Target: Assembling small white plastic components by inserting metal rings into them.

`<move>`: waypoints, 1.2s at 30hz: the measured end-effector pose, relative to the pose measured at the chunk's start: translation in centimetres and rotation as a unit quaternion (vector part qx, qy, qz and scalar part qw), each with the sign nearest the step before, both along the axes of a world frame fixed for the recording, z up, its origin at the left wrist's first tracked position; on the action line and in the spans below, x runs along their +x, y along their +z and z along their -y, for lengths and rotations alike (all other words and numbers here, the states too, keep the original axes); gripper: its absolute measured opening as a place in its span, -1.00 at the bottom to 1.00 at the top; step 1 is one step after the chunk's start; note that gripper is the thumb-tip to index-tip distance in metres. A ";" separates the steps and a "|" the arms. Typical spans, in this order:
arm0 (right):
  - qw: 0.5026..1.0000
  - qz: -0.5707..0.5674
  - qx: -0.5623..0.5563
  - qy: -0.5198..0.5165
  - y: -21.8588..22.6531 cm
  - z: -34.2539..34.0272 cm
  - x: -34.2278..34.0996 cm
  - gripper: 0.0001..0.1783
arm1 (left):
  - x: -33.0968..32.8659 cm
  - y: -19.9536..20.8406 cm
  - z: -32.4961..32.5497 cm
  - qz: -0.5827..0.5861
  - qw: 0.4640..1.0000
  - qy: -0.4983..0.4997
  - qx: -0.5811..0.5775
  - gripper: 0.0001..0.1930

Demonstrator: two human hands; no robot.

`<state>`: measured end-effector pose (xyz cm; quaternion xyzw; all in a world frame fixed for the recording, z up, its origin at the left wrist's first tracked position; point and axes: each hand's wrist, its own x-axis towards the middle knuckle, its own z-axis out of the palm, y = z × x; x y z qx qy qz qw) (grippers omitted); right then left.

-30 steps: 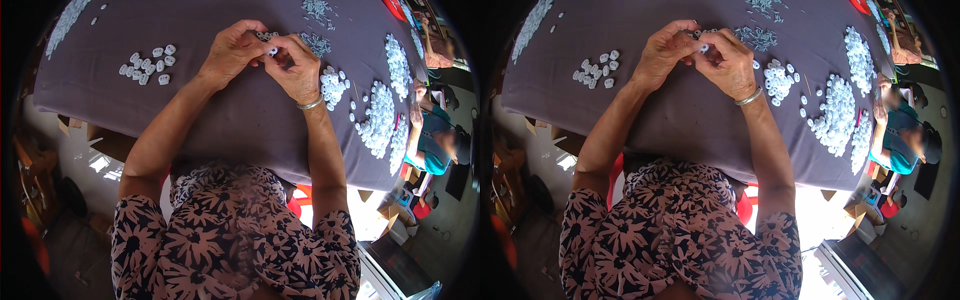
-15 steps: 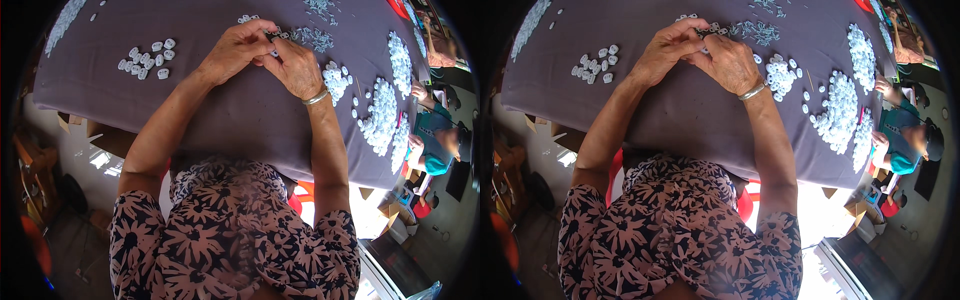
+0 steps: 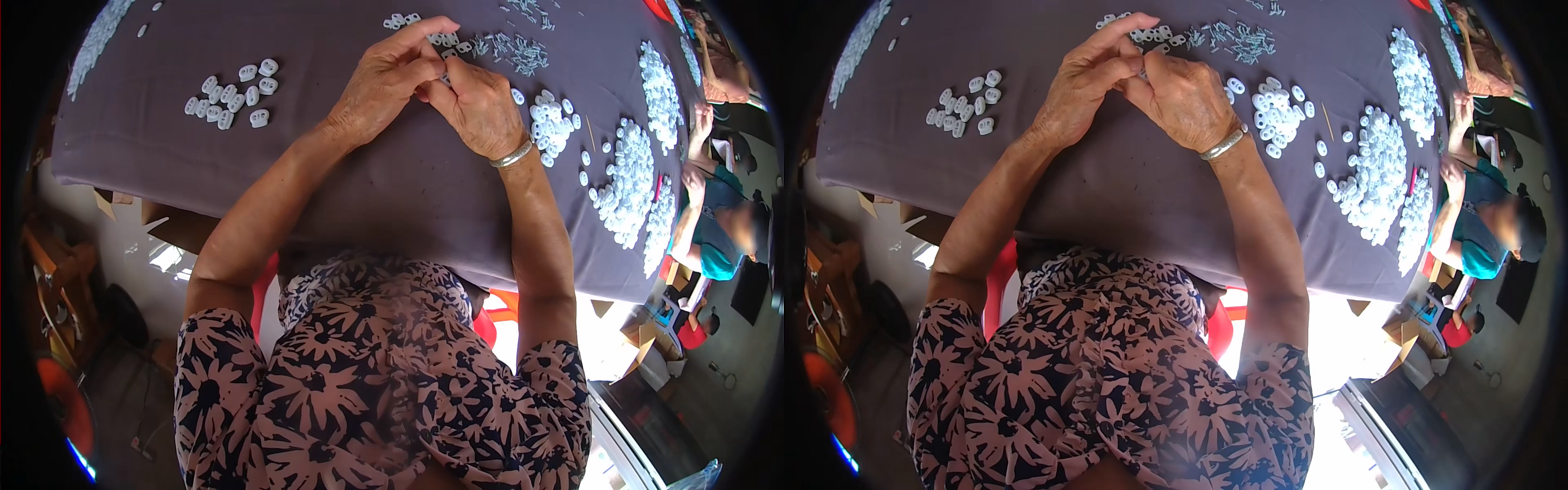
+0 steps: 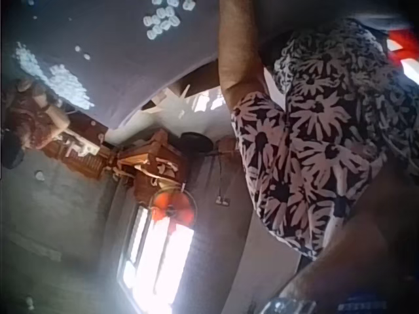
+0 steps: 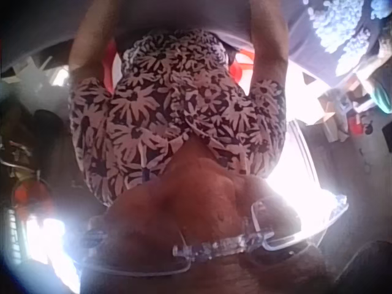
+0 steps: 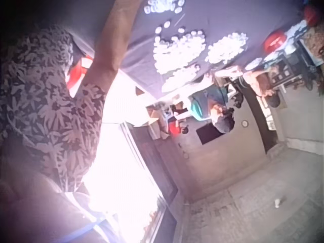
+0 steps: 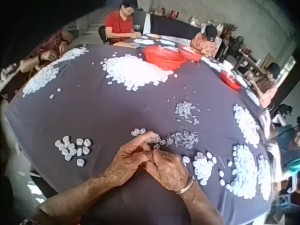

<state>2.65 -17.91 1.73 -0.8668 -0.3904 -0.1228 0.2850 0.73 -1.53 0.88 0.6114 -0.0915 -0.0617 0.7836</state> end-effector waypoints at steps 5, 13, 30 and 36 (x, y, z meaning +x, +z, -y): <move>1.000 0.022 0.006 0.013 -0.7 -0.2 0.3 -0.70 | 0.6 -1.2 -0.2 -0.010 0.992 -0.023 -0.124 -0.63; 0.998 0.051 0.024 0.010 -0.4 -0.4 0.1 -0.70 | 0.1 0.7 -0.6 -0.002 0.999 -0.016 0.028 -0.50; 0.997 0.059 -0.015 -0.044 -0.1 -0.3 0.0 -0.70 | 0.5 0.7 -0.6 -0.012 0.999 0.001 -0.046 -0.62; 0.997 0.057 0.033 -0.044 -0.4 -0.6 0.0 -0.69 | 0.4 0.4 -1.9 0.020 0.996 -0.049 0.075 -0.64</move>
